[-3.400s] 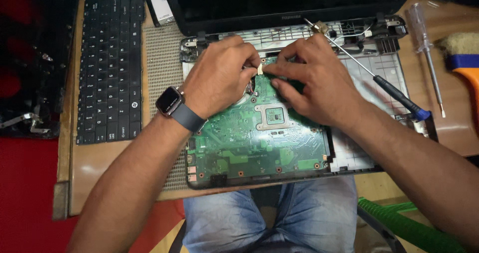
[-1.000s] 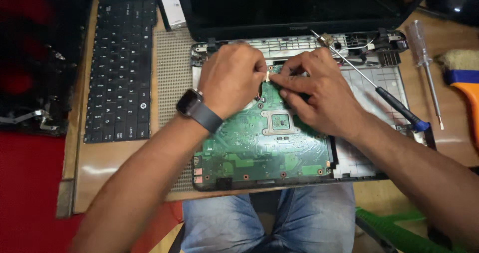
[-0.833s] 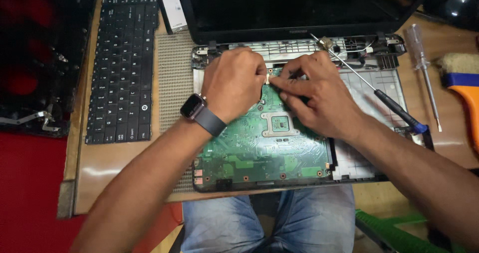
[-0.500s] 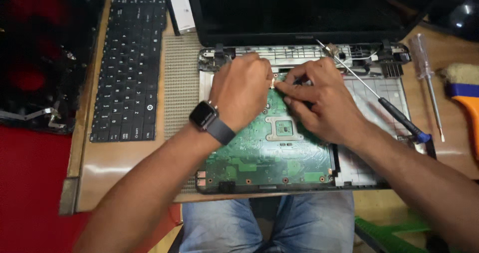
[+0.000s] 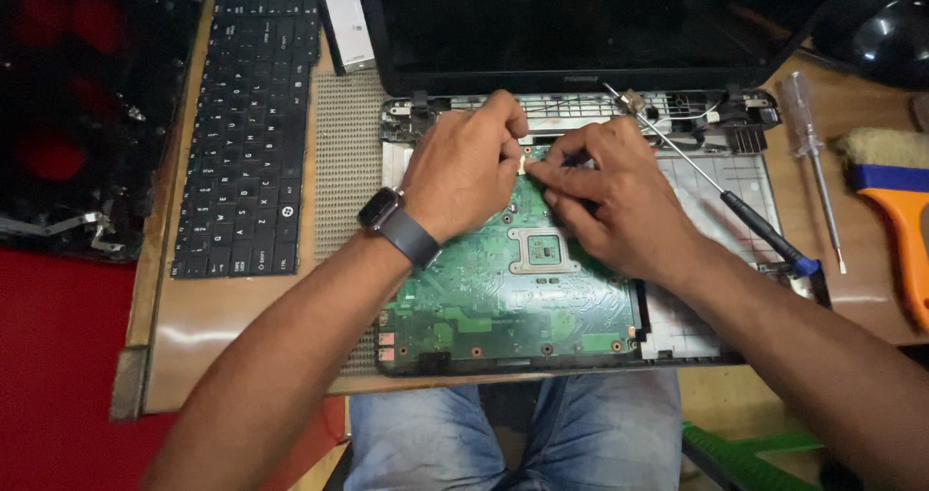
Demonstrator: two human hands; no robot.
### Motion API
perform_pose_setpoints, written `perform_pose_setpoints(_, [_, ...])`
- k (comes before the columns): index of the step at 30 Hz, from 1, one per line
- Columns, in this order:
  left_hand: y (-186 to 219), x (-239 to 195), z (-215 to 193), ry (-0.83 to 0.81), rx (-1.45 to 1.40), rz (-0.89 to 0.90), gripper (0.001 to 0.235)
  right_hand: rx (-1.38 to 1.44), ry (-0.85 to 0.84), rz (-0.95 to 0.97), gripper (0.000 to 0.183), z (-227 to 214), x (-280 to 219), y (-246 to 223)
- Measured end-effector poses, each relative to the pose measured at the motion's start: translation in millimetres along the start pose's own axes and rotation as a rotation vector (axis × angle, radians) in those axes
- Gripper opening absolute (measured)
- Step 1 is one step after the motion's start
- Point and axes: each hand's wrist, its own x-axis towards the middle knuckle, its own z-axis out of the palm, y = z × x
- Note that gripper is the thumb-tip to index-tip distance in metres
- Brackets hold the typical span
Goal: The person works on a disassembled laptop placed on their lap, using their hands to connect and disconnect small ribbon cables and wires on the motherboard. They handle the internal components, including the cooling fan and various connectors, while seated.
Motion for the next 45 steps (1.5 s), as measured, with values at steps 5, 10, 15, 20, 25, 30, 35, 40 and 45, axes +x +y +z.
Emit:
perform_pose_setpoints(5, [13.9, -5.8, -1.1, 0.008, 0.022, -0.144, 0.027, 0.012, 0.003, -0.001, 0.036, 1.1, -0.3, -0.1])
perform_pose_setpoints(10, [15.6, -6.4, -1.2, 0.028, -0.019, -0.203, 0.024, 0.028, -0.028, 0.002, 0.039, -2.2, 3.0, -3.0])
perform_pose_setpoints(15, [15.5, -7.1, 1.8, 0.037, -0.042, -0.183, 0.027, 0.033, -0.029, 0.017, 0.034, -2.1, 3.0, -4.8])
perform_pose_setpoints(20, [8.2, -11.1, -0.2, 0.054, -0.028, -0.064, 0.022, 0.029, 0.002, 0.003, 0.035, -2.5, 3.4, -4.8])
perform_pose_setpoints(25, [-2.3, -7.3, -5.6, 0.058, 0.02, 0.102, 0.035, 0.0, 0.007, 0.018, 0.035, -3.4, 4.9, -7.7])
perform_pose_setpoints(30, [-4.0, -9.2, -11.1, 0.093, 0.127, 0.158, 0.043, -0.022, 0.015, 0.042, 0.033, -2.8, 4.9, -7.2])
perform_pose_setpoints(35, [-9.0, -6.6, -10.8, 0.123, 0.146, 0.139, 0.038, -0.027, 0.011, 0.033, 0.032, -4.1, 5.4, -6.8])
perform_pose_setpoints(40, [-17.4, -5.9, -13.0, 0.112, 0.032, 0.098, 0.033, -0.038, 0.035, 0.065, 0.025, -7.2, 6.1, -7.8])
perform_pose_setpoints(45, [-28.9, -7.7, -17.1, 0.082, -0.134, 0.12, 0.035, -0.039, 0.032, 0.19, 0.016, -14.6, 11.9, -3.9])
